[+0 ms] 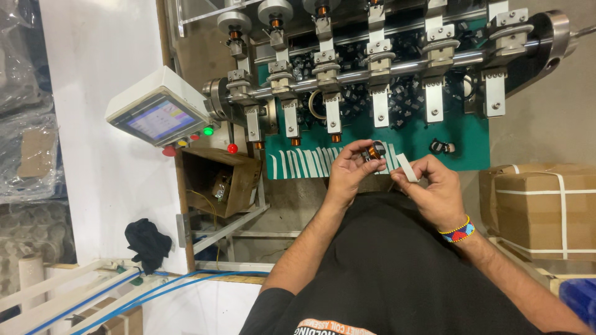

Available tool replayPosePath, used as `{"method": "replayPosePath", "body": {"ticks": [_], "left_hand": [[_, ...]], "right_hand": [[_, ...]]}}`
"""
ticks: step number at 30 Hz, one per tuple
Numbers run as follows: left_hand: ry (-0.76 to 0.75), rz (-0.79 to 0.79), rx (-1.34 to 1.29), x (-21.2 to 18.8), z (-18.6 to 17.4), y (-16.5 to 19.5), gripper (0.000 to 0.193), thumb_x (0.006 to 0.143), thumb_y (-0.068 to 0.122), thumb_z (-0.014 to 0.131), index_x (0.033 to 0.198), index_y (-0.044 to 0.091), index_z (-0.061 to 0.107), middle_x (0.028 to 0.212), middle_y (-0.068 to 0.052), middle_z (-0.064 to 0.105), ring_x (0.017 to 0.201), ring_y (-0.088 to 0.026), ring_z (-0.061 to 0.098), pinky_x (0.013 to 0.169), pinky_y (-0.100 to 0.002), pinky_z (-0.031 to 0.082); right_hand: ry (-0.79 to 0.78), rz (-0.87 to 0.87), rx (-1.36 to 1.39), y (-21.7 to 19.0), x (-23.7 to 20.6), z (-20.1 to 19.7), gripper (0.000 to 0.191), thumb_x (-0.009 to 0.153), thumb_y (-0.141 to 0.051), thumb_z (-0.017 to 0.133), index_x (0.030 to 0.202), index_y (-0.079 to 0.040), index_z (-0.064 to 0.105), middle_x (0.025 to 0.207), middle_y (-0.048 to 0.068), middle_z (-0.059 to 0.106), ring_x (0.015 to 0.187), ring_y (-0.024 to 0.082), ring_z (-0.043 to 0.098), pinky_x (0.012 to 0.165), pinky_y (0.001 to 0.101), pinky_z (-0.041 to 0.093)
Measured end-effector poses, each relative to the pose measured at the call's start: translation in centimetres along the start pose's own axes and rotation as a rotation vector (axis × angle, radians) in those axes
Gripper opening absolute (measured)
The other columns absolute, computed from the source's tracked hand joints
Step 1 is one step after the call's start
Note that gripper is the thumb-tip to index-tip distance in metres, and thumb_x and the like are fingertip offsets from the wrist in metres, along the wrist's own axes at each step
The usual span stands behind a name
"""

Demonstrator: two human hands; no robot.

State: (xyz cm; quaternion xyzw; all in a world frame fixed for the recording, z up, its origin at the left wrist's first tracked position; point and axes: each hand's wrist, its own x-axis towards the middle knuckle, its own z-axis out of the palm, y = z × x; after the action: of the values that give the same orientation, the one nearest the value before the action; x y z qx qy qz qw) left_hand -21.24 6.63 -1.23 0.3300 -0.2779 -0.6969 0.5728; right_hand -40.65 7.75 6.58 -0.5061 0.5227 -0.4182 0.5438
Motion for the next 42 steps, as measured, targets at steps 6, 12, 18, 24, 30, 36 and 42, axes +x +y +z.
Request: {"method": "replayPosePath", "body": {"ticks": [6,12,18,24,30,36,42], "left_hand": [[0.003,-0.078,-0.05,0.0,0.4,0.3,0.048,0.098,0.001,0.07,0.143,0.001,0.054,0.133,-0.018,0.063,0.117,-0.028,0.069,0.102,-0.041,0.059],[0.046,-0.143,-0.132,0.0,1.3,0.2,0.046,0.1,0.003,0.068,0.143,0.001,0.052,0.141,-0.019,0.061,0.121,-0.028,0.066,0.104,-0.04,0.057],[0.078,-0.215,-0.2,-0.4,1.8,0.2,0.043,0.1,0.005,0.066,0.14,0.0,0.052,0.138,-0.018,0.063,0.12,-0.026,0.067,0.102,-0.039,0.058],[0.149,-0.126,-0.027,0.0,1.0,-0.6,0.041,0.101,0.004,0.068,0.139,-0.003,0.056,0.128,-0.016,0.066,0.101,-0.018,0.07,0.086,-0.031,0.06],[0.124,0.105,0.633,-0.4,0.3,1.2,0.046,0.098,0.0,0.074,0.142,0.0,0.06,0.118,-0.011,0.074,0.081,-0.006,0.068,0.073,-0.023,0.057],[0.004,0.223,0.899,-1.0,1.6,3.7,0.072,0.086,0.0,0.077,0.151,0.014,0.048,0.131,-0.007,0.071,0.058,-0.004,0.048,0.057,-0.022,0.047],[-0.143,0.263,1.019,-1.6,1.5,5.0,0.066,0.09,0.002,0.073,0.15,0.016,0.052,0.138,-0.01,0.067,0.077,-0.015,0.059,0.07,-0.026,0.055]], "right_hand": [[0.017,-0.052,-0.034,0.3,-0.2,0.1,0.022,0.092,-0.003,0.075,0.087,-0.004,0.054,0.097,0.006,0.075,0.093,0.007,0.07,0.081,0.0255,0.058],[0.02,0.03,-0.119,0.5,-0.3,0.5,0.021,0.089,-0.008,0.08,0.089,-0.003,0.059,0.085,0.004,0.072,0.081,0.005,0.064,0.069,0.0245,0.054],[-0.033,-0.107,-0.292,0.3,-0.2,1.1,0.023,0.084,-0.01,0.081,0.084,-0.003,0.059,0.079,0.004,0.062,0.067,0.01,0.062,0.059,0.0262,0.051],[-0.058,-0.065,-0.239,0.3,-0.1,1.1,0.02,0.087,-0.011,0.079,0.092,-0.002,0.061,0.082,0.004,0.068,0.07,0.007,0.064,0.061,0.0255,0.052],[-0.011,-0.002,-0.113,0.7,0.3,0.7,0.017,0.099,-0.016,0.069,0.106,-0.001,0.063,0.087,-0.001,0.066,0.075,0.004,0.058,0.065,0.0224,0.049],[-0.096,0.058,-0.158,0.9,1.3,0.9,0.018,0.101,-0.02,0.065,0.102,-0.001,0.065,0.082,-0.003,0.062,0.071,0.003,0.054,0.06,0.0227,0.046],[-0.137,0.192,-0.264,1.6,2.1,1.0,0.021,0.099,-0.023,0.068,0.098,-0.002,0.068,0.073,-0.003,0.061,0.064,0.003,0.047,0.054,0.023,0.04]]}}
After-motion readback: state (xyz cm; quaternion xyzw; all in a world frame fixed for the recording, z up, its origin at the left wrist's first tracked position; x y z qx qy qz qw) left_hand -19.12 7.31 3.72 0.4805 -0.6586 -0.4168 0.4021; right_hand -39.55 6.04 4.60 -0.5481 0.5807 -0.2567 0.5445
